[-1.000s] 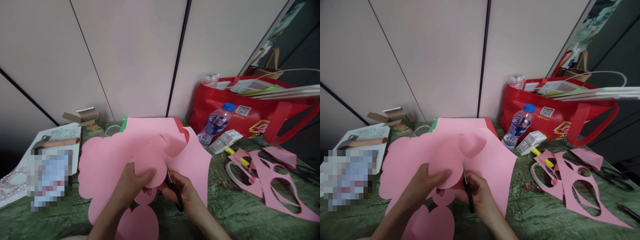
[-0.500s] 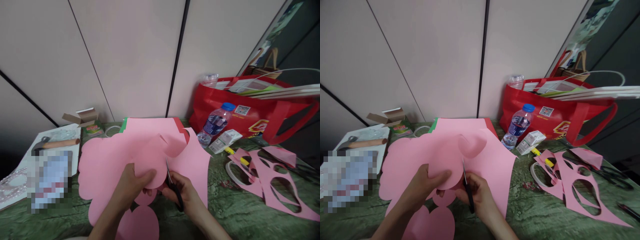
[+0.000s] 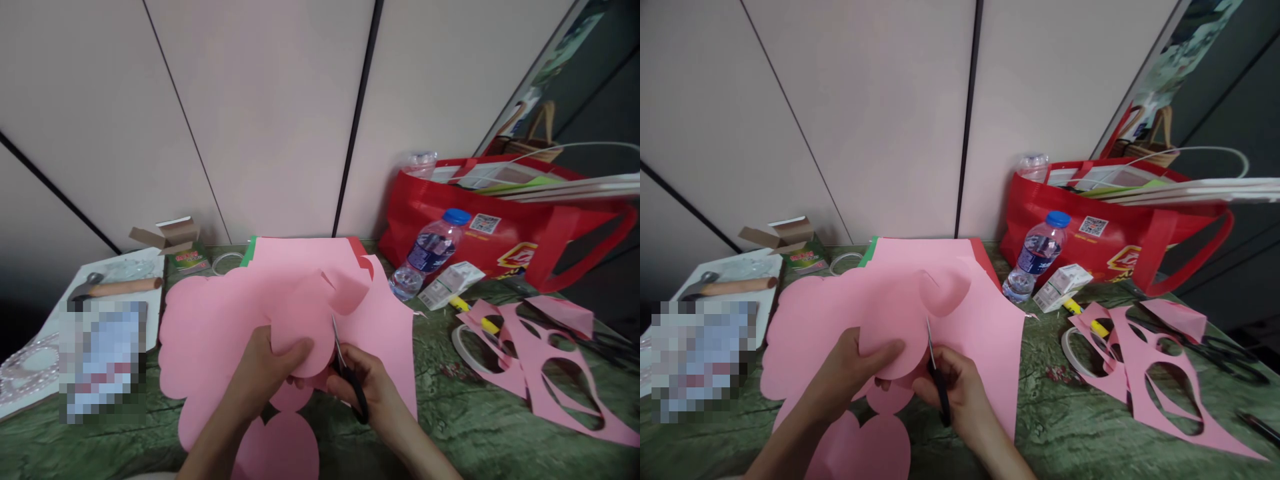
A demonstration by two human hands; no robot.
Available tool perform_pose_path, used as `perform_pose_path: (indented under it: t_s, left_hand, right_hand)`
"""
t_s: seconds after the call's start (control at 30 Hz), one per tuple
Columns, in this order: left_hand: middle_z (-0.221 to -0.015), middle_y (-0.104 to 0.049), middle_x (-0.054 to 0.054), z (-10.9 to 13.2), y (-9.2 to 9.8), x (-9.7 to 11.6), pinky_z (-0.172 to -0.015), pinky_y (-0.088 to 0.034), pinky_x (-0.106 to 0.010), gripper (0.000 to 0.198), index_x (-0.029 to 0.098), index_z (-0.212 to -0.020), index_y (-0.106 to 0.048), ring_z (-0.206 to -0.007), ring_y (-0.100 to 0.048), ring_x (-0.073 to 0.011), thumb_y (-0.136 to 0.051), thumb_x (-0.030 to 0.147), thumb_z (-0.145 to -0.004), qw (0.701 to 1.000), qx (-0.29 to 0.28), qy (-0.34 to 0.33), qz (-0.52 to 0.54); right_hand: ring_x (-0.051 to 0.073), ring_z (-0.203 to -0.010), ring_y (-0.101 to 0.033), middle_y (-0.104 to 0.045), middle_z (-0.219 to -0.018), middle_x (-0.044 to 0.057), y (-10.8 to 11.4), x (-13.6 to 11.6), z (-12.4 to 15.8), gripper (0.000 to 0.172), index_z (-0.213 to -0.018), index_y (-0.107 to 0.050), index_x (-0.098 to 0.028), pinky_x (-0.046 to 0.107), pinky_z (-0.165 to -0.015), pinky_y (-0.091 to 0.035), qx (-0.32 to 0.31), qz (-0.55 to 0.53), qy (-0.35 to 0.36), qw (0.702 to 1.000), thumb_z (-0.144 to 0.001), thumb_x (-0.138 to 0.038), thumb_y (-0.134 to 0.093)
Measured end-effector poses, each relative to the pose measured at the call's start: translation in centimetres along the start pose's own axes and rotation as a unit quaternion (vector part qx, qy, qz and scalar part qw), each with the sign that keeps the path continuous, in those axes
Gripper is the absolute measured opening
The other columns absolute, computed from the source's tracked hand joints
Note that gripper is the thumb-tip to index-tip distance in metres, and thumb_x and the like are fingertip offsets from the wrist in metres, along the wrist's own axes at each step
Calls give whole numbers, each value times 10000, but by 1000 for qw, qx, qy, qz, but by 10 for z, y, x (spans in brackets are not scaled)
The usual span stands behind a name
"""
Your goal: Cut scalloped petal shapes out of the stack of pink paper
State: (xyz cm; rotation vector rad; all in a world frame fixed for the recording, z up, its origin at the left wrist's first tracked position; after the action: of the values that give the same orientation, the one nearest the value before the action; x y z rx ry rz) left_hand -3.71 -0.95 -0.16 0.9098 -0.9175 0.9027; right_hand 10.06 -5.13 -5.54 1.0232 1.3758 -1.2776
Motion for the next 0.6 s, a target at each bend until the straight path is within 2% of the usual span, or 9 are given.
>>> perform_pose_path:
  t_s: [0.3, 0.6]
  left_hand:
    - [-454, -583, -15, -2, 1, -2, -414, -396, -232, 236, 120, -571, -595, -424, -517, -132, -640, 327, -676, 1000, 20, 12, 12]
    - [-473, -582, -12, -2, 1, -1, -426, -406, -236, 227, 127, -568, -595, -444, -515, -135, -648, 327, -661, 999, 25, 9, 29]
  right_hand:
    - [94, -525, -370, -469, -584, -54, 2, 6, 1, 292, -709, -570, -159, 214, -483, -279, 12, -5, -23, 1000, -611, -340, -776]
    - [95, -476, -389, -476, -549, -56, 3, 9, 1, 298, -714, -547, -172, 219, -455, -284, 13, 12, -29, 999, -641, -386, -741]
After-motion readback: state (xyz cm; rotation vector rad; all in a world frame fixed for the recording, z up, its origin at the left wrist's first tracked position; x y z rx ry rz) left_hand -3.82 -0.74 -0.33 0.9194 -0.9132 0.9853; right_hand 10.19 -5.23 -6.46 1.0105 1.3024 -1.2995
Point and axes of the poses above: each hand's wrist, its own z-axis away from the middle knuckle, its own y-axis out of the back of the hand, x = y × z, the point moved 4 cm from there along -z, towards the middle knuckle
